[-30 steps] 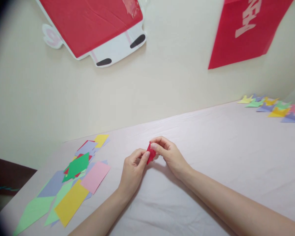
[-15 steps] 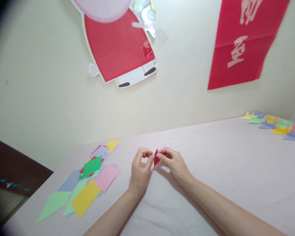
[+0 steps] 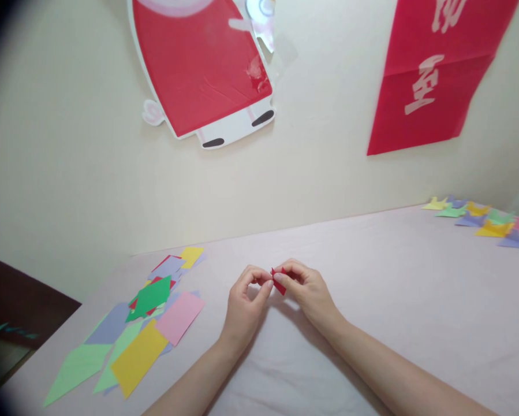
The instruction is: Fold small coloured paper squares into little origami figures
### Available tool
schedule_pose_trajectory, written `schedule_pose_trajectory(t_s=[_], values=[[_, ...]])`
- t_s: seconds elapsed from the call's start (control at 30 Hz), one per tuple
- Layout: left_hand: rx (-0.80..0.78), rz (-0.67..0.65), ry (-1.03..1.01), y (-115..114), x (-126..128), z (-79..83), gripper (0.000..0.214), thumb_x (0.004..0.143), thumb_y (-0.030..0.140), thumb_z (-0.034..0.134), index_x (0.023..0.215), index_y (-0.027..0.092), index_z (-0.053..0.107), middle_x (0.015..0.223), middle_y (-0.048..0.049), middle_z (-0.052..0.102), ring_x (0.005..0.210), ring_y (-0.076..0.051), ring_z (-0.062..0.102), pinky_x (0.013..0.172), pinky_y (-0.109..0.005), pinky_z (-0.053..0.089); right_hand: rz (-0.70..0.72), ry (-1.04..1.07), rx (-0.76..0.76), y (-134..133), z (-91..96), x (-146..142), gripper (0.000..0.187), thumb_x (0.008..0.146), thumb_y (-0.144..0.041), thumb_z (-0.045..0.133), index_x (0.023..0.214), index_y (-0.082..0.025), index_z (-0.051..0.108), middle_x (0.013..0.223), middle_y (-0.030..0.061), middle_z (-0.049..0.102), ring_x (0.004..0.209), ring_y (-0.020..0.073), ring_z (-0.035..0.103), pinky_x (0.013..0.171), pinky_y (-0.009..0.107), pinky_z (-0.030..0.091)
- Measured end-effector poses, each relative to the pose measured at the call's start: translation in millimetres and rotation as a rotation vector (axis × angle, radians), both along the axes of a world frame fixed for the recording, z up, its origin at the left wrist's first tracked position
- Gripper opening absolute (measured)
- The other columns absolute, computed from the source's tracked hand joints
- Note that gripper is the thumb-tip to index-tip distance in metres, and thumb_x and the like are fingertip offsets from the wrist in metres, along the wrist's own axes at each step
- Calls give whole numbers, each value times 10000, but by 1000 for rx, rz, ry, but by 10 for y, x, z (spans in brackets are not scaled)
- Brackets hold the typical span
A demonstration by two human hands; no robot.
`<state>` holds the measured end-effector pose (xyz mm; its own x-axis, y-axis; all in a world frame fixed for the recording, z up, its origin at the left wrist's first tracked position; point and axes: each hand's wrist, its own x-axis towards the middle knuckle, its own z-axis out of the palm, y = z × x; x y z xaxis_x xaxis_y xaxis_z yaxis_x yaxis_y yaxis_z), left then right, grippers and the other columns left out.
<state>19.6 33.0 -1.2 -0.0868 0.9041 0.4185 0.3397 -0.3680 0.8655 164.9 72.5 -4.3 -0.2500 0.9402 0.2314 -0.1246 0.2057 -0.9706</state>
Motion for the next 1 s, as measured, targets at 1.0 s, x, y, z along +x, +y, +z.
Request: schedule_pose_trajectory(t_s=[1.0], values=[[-218, -17, -224, 33, -45, -67, 175, 833, 322, 614, 742, 173, 627, 724, 2, 588, 704, -147, 508, 683, -262, 386, -92, -429, 727, 14, -29, 50, 121, 901, -96, 591, 892, -196, 658, 815, 42, 615, 804, 182, 560, 696, 282, 472]])
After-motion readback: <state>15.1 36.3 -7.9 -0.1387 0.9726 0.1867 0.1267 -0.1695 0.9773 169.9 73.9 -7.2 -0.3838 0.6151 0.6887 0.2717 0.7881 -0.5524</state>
